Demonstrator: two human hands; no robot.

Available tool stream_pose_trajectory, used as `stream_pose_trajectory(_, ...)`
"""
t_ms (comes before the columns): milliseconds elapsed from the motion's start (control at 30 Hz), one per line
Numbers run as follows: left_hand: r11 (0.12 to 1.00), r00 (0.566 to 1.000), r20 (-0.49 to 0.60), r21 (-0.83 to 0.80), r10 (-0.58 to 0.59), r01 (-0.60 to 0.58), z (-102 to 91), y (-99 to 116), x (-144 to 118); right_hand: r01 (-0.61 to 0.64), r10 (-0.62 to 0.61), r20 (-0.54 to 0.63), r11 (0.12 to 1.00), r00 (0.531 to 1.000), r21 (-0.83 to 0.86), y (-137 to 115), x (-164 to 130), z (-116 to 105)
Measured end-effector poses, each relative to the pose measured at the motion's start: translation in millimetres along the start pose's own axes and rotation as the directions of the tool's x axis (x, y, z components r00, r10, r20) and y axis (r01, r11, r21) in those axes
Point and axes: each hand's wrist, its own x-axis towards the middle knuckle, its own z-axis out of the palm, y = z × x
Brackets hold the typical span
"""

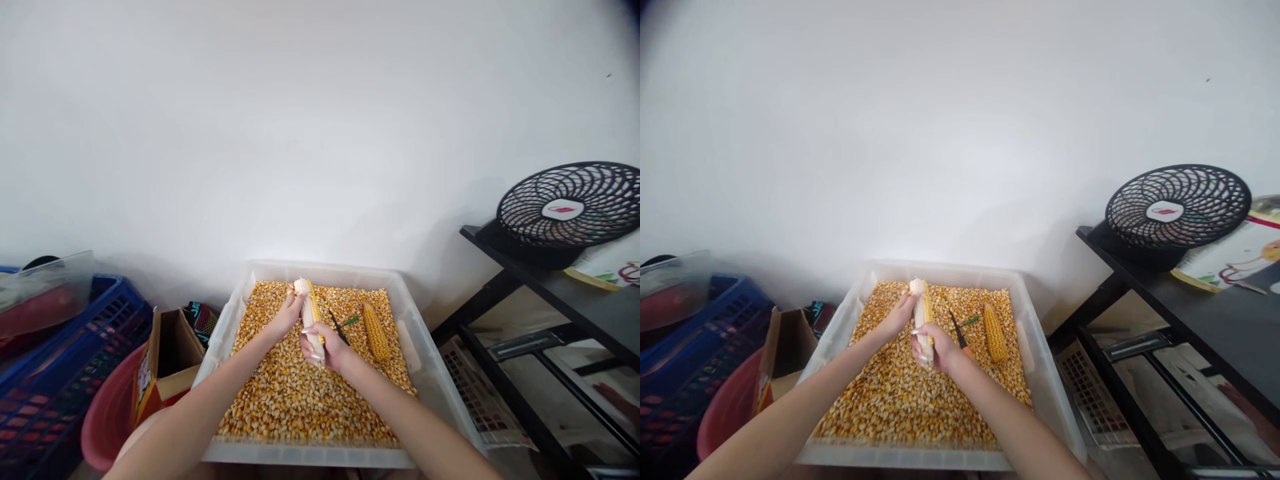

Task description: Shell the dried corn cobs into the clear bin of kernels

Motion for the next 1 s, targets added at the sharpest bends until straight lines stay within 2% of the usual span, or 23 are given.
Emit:
stream_pose_trajectory(67,0.998,0.999,0.044,-0.059,-0.019,0.021,-0.7,-2.2,3.1,0.01,-0.01,-0.031,1.0,0.999,-0.011,-2.2,0.2,1.8)
stream_pose_trajectory(133,0.992,0.997,0.07,-0.121,-0.036,0.044,-0.2,-3.6,5.3,0.052,-0.065,-0.178,0.996,0.982,-0.074,-2.7,2.3,4.7)
stream_pose_trajectory(200,0.983,0.997,0.05,-0.169,-0.067,0.074,1.0,-4.7,6.0,0.068,-0.122,-0.331,0.983,0.936,-0.168,-1.3,4.9,7.1)
stream_pose_trajectory(267,0.981,0.998,0.003,-0.18,-0.067,0.067,2.2,-5.8,5.4,0.034,-0.119,-0.387,0.975,0.914,-0.22,0.7,6.4,7.9)
stream_pose_trajectory(367,0.99,0.999,-0.025,-0.142,-0.025,0.021,2.4,-6.8,4.0,-0.007,-0.048,-0.324,0.986,0.945,-0.167,0.4,4.5,5.1)
stream_pose_trajectory(567,0.992,0.997,0.078,-0.119,-0.025,0.034,-4.2,-5.5,7.3,-0.018,0.012,-0.081,0.997,0.997,-0.071,-11.8,-3.1,-1.9)
stream_pose_trajectory(633,0.986,0.994,0.1,-0.154,-0.041,0.056,-6.0,-4.8,8.0,0.013,-0.025,-0.128,0.996,0.991,-0.093,-12.4,-2.3,0.2)
stream_pose_trajectory(767,0.981,0.993,0.108,-0.184,-0.04,0.059,-3.2,-3.9,4.2,0.049,-0.103,-0.354,0.986,0.93,-0.157,-7.0,2.4,5.5)
stream_pose_trajectory(900,0.978,0.992,0.106,-0.19,-0.066,0.086,2.4,-2.6,-1.6,-0.016,-0.051,-0.33,0.98,0.943,-0.196,-5.4,2.9,1.1)
stream_pose_trajectory(1000,0.98,0.992,0.112,-0.183,-0.054,0.074,2.3,1.0,-3.8,-0.011,-0.054,-0.286,0.975,0.957,-0.221,-7.0,1.6,-4.9)
